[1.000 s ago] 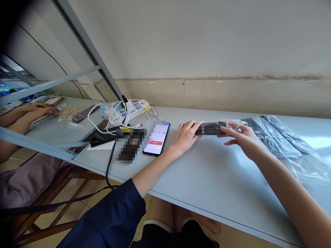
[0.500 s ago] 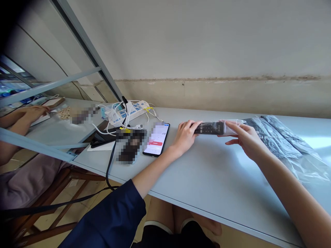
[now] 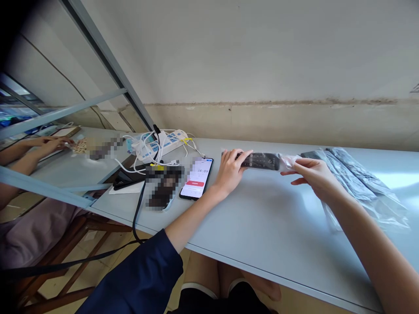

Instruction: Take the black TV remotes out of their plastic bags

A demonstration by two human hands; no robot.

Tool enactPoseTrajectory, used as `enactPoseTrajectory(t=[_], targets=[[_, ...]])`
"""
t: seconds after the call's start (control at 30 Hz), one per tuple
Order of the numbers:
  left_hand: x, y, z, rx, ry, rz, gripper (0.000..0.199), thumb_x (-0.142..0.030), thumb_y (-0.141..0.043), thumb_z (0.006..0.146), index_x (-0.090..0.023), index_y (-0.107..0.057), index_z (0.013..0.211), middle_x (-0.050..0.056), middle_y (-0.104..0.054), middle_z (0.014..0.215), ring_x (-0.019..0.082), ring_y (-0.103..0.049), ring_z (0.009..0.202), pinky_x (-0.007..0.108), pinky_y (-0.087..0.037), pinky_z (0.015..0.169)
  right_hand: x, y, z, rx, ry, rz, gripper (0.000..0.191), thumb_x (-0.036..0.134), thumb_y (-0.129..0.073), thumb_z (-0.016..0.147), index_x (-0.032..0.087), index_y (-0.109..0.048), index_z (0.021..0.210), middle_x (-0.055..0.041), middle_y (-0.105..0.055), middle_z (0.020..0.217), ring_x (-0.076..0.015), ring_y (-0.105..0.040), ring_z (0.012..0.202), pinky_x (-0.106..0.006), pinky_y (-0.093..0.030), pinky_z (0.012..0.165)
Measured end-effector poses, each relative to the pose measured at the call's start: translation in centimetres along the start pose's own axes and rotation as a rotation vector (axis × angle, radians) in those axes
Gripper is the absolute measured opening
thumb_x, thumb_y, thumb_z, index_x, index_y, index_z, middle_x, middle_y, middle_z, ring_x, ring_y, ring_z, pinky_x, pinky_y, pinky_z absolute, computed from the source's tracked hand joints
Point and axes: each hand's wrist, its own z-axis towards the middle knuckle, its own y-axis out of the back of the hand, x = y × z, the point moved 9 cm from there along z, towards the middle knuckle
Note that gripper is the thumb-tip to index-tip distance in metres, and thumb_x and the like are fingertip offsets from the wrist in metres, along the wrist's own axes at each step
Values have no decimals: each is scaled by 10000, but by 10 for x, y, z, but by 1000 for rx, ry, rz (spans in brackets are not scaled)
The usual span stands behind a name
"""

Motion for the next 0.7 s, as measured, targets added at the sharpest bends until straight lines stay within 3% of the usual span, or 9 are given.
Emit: enactPoseTrajectory(t=[0.17, 0.37, 0.57, 0.7], targets=[[-4, -1, -1, 26, -4, 16, 415, -163, -500, 898, -263, -487, 1300, 46, -574, 1145, 180, -532, 1091, 422, -305, 1097, 6, -5, -4, 16, 17, -86, 528, 522, -788, 215, 137, -597, 523, -136, -608, 823, -183, -591, 687, -187, -408, 414], [0, 3, 2, 30, -5, 5, 440, -109, -480, 887, -275, -482, 1295, 47, -552, 1158, 187, -523, 1111, 466, -250, 1134, 13, -6, -3, 46, 143, -103, 484, 501, -792, 279, 131, -612, 535, -146, -598, 979, -246, -593, 857, -198, -450, 435], [12, 12, 4, -6, 71, 13, 461, -112, -520, 866, -263, -478, 1300, 65, -543, 1148, 210, -511, 1128, 493, -226, 1128, 28, 17, -8, -166, 220, 44, 461, 474, -739, 338, 154, -624, 649, -97, -577, 970, -224, -543, 954, -200, -494, 470], [19, 14, 5, -27, 121, -57, 401, -81, -503, 864, -249, -517, 1228, 53, -575, 1096, 197, -542, 1086, 444, -316, 1051, 34, 29, -5, -247, 280, 87, 520, 577, -597, 485, 179, -519, 811, -76, -544, 908, -176, -560, 847, -201, -461, 462]])
